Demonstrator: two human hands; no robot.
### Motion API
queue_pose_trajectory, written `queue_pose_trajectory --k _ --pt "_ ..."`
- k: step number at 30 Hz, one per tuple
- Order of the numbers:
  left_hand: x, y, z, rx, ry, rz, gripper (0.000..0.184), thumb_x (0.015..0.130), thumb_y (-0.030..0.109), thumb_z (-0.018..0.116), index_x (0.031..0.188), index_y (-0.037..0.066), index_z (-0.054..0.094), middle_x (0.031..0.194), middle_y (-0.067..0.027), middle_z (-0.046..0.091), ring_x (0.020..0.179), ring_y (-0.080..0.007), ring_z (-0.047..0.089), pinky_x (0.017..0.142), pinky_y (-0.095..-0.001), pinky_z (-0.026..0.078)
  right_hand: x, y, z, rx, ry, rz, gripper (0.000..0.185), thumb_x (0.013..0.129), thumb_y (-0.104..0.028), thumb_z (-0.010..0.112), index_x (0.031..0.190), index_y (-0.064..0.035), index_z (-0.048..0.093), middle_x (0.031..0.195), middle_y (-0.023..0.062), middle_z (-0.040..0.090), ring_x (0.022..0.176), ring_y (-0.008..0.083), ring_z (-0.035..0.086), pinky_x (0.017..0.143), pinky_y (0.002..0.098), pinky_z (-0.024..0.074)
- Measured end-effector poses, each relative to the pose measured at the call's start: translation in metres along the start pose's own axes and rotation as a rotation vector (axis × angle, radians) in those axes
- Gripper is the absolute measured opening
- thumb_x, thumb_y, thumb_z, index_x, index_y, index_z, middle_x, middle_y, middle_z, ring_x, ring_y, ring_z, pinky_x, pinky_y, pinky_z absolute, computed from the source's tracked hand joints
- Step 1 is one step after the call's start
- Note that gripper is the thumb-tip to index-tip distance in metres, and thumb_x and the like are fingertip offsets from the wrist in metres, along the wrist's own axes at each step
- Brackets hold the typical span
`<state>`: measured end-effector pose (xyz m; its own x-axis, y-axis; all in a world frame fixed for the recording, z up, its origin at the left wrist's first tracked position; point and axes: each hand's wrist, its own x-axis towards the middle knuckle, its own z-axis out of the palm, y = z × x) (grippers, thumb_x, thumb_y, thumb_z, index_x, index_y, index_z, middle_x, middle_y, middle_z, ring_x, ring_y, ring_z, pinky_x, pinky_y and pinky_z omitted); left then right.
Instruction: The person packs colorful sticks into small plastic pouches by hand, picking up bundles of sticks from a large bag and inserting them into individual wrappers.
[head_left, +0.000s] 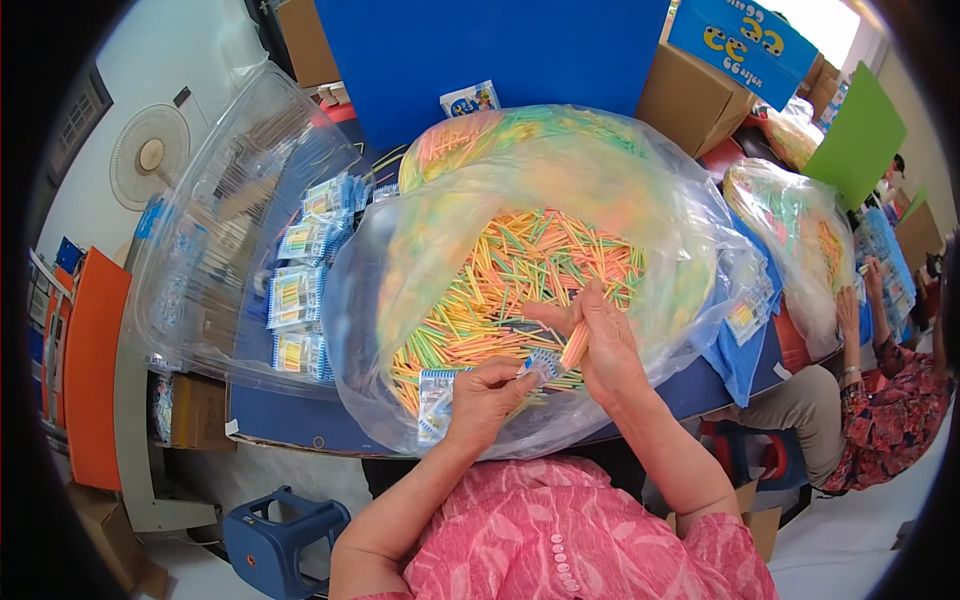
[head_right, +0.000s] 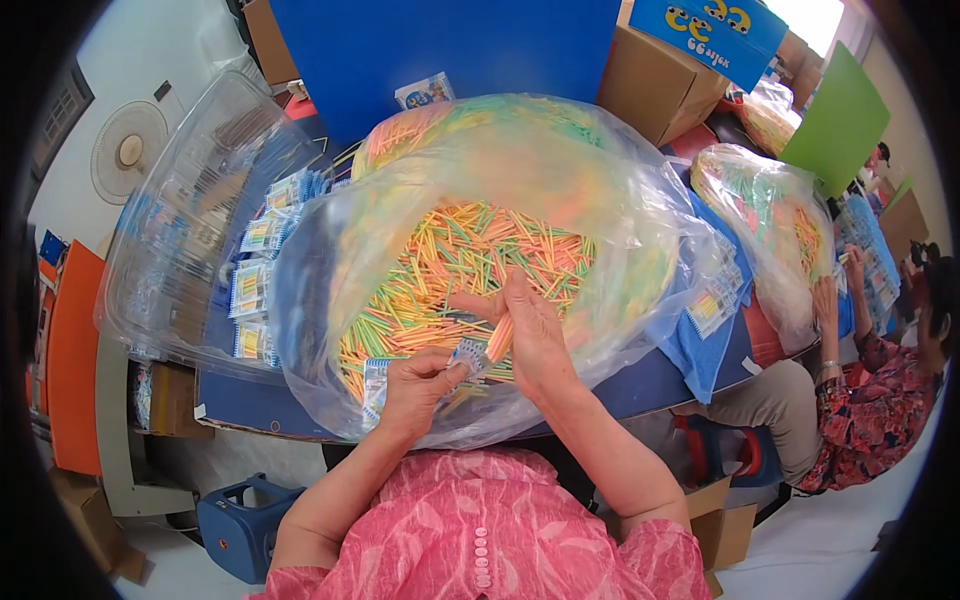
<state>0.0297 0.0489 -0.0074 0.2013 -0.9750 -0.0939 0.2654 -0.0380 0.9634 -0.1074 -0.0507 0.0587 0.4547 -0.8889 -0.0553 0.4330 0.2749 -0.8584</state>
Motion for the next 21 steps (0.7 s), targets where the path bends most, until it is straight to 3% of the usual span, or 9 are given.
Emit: queue_pose_trajectory --k 9,13,15,18,21 --pt "-0.002 0.001 0.005 -0.027 0.065 0.044 0.01 0.081 -0.003 0.069 0.09 -0.002 0.072 0.099 -0.0068 0.065 0.085 -0.0112 0.06 0.07 -0.0224 0.046 0.0 0.006 0.004 -0.039 0.019 -0.034 0.042 0.103 -0.039 0.034 0.075 -0.0096 0.044 0.104 0.0296 0.064 0.109 0.0301 0.061 0.094 0.0354 0.045" --pt "-0.004 0.005 0.008 -0.01 0.055 0.083 0.01 0.084 0.0 0.068 0.093 -0.002 0.071 0.099 -0.0065 0.065 0.085 -0.0114 0.06 0.072 -0.0228 0.047 0.0 0.015 -0.002 -0.224 -0.037 -0.098 0.042 0.103 -0.038 0.034 0.074 -0.0091 0.043 0.105 0.0272 0.065 0.11 0.0274 0.06 0.097 0.0344 0.0433" --pt "-0.005 0.007 0.009 -0.005 0.052 0.099 0.011 0.085 0.001 0.067 0.094 -0.002 0.071 0.099 -0.0065 0.066 0.085 -0.0115 0.06 0.072 -0.023 0.047 -0.005 0.014 0.0 -0.312 -0.095 -0.098 0.042 0.103 -0.037 0.034 0.082 -0.0045 0.05 0.106 0.0252 0.066 0.11 0.0259 0.059 0.098 0.034 0.0424" --pt "-0.005 0.012 0.012 -0.169 -0.011 -0.159 0.012 0.089 0.009 0.066 0.093 -0.001 0.072 0.092 -0.0036 0.068 0.081 -0.0084 0.06 0.071 -0.0214 0.047 -0.011 0.004 0.003 -0.332 -0.124 -0.053 0.041 0.102 -0.035 0.037 0.092 0.0006 0.055 0.109 0.0218 0.066 0.111 0.0239 0.058 0.098 0.0329 0.0417" --pt "-0.003 0.02 0.02 -0.282 -0.004 -0.189 0.016 0.091 0.012 0.064 0.095 -0.001 0.071 0.091 -0.0025 0.069 0.08 -0.0084 0.061 0.071 -0.0216 0.047 -0.015 -0.003 0.0 -0.287 -0.121 0.037 0.042 0.101 -0.032 0.043 0.106 0.0063 0.059 0.112 0.0172 0.066 0.113 0.0214 0.056 0.097 0.0312 0.0415"
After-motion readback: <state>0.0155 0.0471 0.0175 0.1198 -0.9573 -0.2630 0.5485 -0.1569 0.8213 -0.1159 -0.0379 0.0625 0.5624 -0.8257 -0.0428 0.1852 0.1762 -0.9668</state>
